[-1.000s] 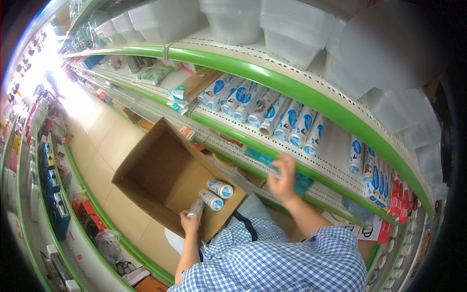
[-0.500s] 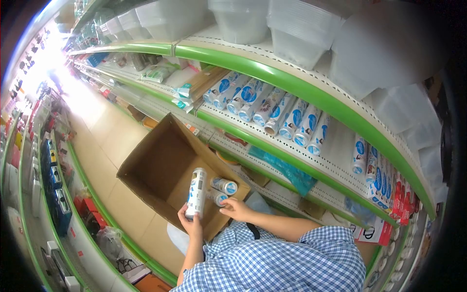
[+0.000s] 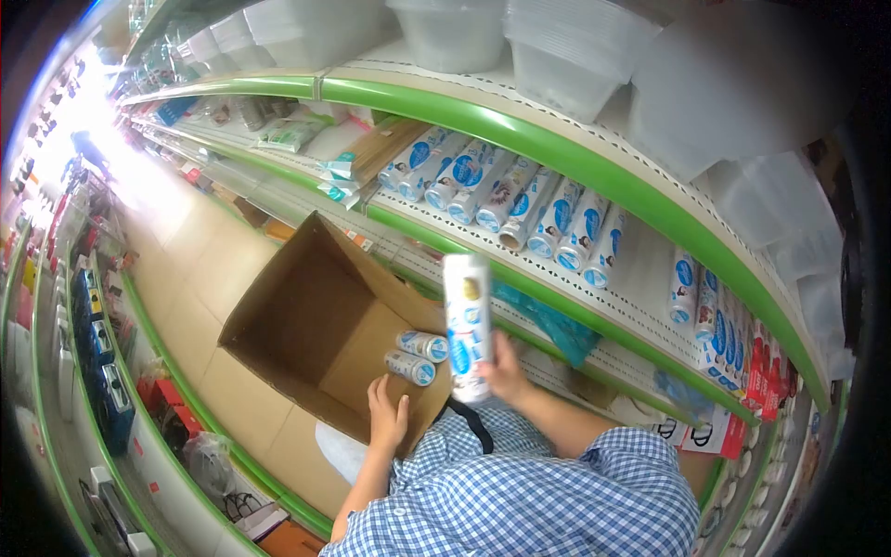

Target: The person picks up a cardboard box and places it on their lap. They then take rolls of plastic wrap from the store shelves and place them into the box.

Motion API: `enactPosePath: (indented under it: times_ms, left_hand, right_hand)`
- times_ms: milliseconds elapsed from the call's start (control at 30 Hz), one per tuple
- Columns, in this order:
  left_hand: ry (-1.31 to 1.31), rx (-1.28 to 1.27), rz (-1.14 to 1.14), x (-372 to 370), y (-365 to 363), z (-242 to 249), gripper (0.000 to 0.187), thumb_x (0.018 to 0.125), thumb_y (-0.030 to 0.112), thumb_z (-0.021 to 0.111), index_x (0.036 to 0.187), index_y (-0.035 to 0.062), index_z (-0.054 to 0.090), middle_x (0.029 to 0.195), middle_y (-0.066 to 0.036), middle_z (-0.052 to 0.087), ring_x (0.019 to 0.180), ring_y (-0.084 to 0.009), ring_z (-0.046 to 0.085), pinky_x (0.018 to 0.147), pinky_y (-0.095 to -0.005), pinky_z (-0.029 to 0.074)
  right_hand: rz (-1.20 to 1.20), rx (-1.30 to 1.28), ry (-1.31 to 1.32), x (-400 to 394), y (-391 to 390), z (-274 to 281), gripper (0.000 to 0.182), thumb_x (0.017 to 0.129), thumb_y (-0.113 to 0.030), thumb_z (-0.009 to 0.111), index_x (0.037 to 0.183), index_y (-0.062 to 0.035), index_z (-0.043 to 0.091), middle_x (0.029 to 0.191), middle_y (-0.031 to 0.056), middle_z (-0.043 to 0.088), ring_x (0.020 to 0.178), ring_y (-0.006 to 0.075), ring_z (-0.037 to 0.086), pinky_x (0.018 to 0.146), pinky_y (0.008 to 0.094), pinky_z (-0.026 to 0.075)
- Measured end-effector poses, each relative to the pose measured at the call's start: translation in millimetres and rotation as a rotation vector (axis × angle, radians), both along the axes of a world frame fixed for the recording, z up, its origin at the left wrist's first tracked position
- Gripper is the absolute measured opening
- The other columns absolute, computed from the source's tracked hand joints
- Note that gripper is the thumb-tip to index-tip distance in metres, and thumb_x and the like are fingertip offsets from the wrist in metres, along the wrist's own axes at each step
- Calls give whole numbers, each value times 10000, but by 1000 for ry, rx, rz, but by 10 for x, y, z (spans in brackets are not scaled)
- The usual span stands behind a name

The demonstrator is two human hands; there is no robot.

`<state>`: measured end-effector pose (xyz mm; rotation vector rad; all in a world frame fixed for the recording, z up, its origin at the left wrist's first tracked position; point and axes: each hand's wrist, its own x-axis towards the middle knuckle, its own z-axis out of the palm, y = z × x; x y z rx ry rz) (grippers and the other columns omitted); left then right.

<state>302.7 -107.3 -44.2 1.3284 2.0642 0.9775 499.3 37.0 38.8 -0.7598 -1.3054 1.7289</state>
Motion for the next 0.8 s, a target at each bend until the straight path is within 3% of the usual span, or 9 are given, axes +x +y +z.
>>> enactPosePath:
  times_ms: [67, 167, 200, 300, 367, 500, 667, 767, 800]
  left_hand:
    - [55, -212, 57, -67, -28, -221, 605, 847, 306, 564, 1343, 62, 317, 1382, -247, 255, 1257, -416, 294, 1032, -498, 271]
    - [170, -613, 4, -47, -86, -178, 658, 830, 379, 571, 1357, 88, 305, 1401, -236, 238, 1276, -412, 269, 1031, -557, 238]
    - [174, -609, -11, -83, -154, -339, 691, 807, 442, 578, 1350, 94, 331, 1416, -226, 223, 1297, -407, 238, 1025, -608, 204]
    - [216, -701, -91, -101, -213, -273, 670, 803, 461, 578, 1332, 105, 373, 1418, -213, 228, 1307, -402, 221, 1027, -610, 199]
    - [203, -743, -125, -124, -240, -265, 681, 788, 492, 581, 1323, 114, 393, 1420, -204, 231, 1311, -400, 217, 1027, -613, 194]
    - [182, -769, -175, -143, -226, -199, 732, 749, 551, 596, 1323, 142, 402, 1420, -191, 241, 1316, -389, 216, 1025, -613, 198]
    - [109, -585, -355, -188, -257, -255, 887, 632, 604, 669, 1344, 158, 383, 1412, -193, 259, 1313, -383, 233, 1017, -599, 224]
    - [67, -531, -380, -190, -308, -327, 934, 589, 583, 709, 1357, 174, 369, 1406, -194, 269, 1309, -384, 243, 1024, -569, 240]
    - [45, -526, -371, -186, -318, -327, 946, 579, 572, 721, 1362, 180, 364, 1405, -194, 272, 1307, -384, 246, 1027, -558, 246]
  right_hand:
    - [-110, 117, -21, 262, 243, 160, 633, 705, -179, 634, 1246, 5, 363, 1127, 109, 508, 1013, 184, 514, 894, 340, 432]
    - [-384, 132, -20, 650, 527, 490, 620, 711, -174, 605, 1253, 3, 364, 1137, 120, 503, 1051, 188, 495, 906, 335, 420]
    - [-466, 78, -5, 819, 633, 551, 607, 736, -183, 605, 1259, 6, 360, 1148, 124, 500, 1059, 195, 492, 915, 330, 413]
    - [-689, -52, 93, 1291, 932, 744, 575, 820, -223, 608, 1268, 31, 355, 1183, 139, 489, 1075, 217, 487, 927, 323, 403]
    - [-811, 0, 10, 1502, 1054, 919, 575, 847, -263, 615, 1257, 52, 363, 1181, 144, 496, 1062, 208, 496, 911, 332, 407]
    - [-803, 0, -229, 1980, 1261, 810, 589, 827, -284, 642, 1233, 67, 399, 1167, 153, 514, 1039, 206, 513, 880, 322, 415]
    - [-705, -127, -433, 2251, 1427, 363, 588, 805, -297, 660, 1207, 72, 439, 1132, 167, 548, 1012, 222, 535, 860, 306, 419]
    - [-702, -28, -617, 2124, 1395, 315, 561, 826, -260, 627, 1226, 69, 412, 1131, 169, 541, 976, 203, 553, 831, 292, 432]
    - [-714, -20, -608, 1995, 1328, 461, 558, 797, -253, 644, 1201, 75, 442, 1143, 194, 534, 1075, 279, 517, 892, 337, 404]
